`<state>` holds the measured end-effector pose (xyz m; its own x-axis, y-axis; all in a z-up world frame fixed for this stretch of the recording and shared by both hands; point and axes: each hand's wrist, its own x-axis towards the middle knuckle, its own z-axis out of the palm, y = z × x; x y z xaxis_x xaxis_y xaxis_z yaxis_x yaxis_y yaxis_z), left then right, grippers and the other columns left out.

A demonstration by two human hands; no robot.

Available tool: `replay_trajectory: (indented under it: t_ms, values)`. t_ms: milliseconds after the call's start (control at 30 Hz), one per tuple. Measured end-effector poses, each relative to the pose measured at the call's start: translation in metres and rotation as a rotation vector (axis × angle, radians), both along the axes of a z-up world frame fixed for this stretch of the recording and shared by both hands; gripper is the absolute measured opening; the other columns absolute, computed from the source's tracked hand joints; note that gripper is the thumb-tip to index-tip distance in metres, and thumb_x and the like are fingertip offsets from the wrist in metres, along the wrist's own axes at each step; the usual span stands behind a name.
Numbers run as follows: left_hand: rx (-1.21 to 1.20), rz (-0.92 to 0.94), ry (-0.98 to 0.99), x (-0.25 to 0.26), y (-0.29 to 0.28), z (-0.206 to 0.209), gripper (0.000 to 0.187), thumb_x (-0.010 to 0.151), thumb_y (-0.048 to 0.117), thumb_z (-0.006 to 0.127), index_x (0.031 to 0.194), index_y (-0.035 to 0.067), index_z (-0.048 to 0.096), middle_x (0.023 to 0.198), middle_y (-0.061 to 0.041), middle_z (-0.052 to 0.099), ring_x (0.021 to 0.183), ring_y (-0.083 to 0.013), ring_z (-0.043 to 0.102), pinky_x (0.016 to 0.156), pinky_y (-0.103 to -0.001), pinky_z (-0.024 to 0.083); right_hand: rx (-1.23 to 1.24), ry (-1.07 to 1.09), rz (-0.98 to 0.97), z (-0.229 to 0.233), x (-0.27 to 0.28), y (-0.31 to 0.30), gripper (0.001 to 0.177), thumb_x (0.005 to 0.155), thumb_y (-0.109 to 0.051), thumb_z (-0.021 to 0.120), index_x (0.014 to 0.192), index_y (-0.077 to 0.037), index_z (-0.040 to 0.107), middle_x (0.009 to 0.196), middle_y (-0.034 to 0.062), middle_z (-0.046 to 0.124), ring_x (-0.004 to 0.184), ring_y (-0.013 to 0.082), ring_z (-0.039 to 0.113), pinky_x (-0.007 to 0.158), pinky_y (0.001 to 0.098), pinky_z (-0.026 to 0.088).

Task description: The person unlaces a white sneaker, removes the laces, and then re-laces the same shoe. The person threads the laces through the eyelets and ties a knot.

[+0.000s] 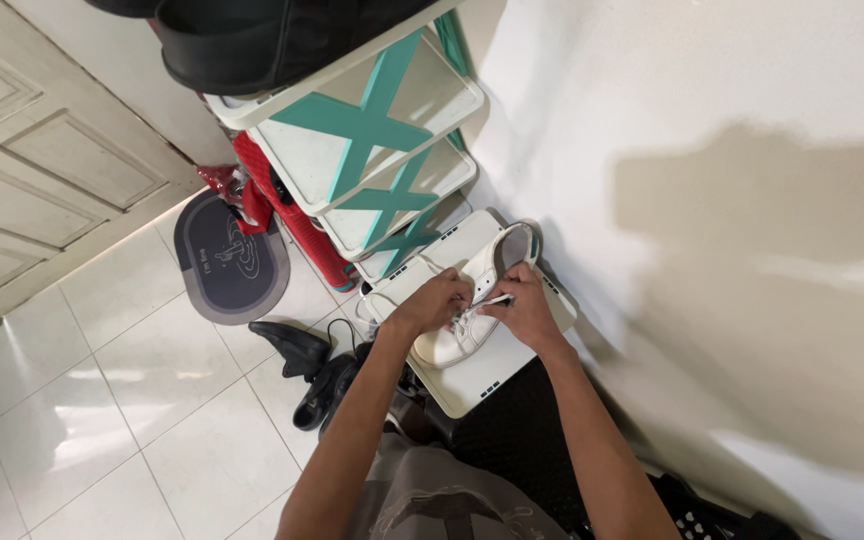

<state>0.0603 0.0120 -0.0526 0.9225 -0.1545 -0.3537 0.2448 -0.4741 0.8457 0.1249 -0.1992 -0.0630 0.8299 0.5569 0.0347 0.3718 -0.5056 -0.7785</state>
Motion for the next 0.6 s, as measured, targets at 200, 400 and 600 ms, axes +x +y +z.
replay_trajectory:
  t_ms: [200, 400, 600]
  values:
    - [0.158, -0.018, -0.330, 0.001, -0.012, 0.013, 0.010, 0.087, 0.005, 0.070, 0.096, 0.007, 0.071, 0.101, -0.015, 0.062, 0.088, -0.0343, 0.067, 0.080, -0.044, 0.053, -0.004, -0.007, -0.015, 0.004, 0.001, 0.000, 0.029, 0.063, -0.021, 0.095, 0.083, -0.009, 0.077, 0.108, 0.0057, 0.053, 0.113, 0.0277, 0.048, 0.100, 0.0402, 0.042]
    - [0.012, 0.232, -0.316, -0.025, -0.024, 0.034, 0.023, 0.093, 0.007, 0.061, 0.115, 0.006, 0.066, 0.100, -0.014, 0.070, 0.095, -0.0342, 0.070, 0.085, -0.041, 0.055, -0.012, -0.014, -0.044, 0.014, -0.002, 0.007, 0.028, 0.067, -0.020, 0.093, 0.085, -0.008, 0.076, 0.108, 0.0054, 0.053, 0.114, 0.0286, 0.048, 0.102, 0.0414, 0.041]
    - [0.231, 0.297, -0.824, -0.048, -0.029, 0.050, 0.033, 0.081, -0.003, 0.053, 0.112, 0.004, 0.062, 0.110, -0.019, 0.065, 0.102, -0.0416, 0.058, 0.086, -0.049, 0.045, 0.166, 0.085, 0.026, 0.026, 0.001, 0.002, 0.037, 0.069, -0.003, 0.083, 0.104, -0.008, 0.072, 0.117, 0.0067, 0.054, 0.116, 0.0247, 0.054, 0.100, 0.0377, 0.047]
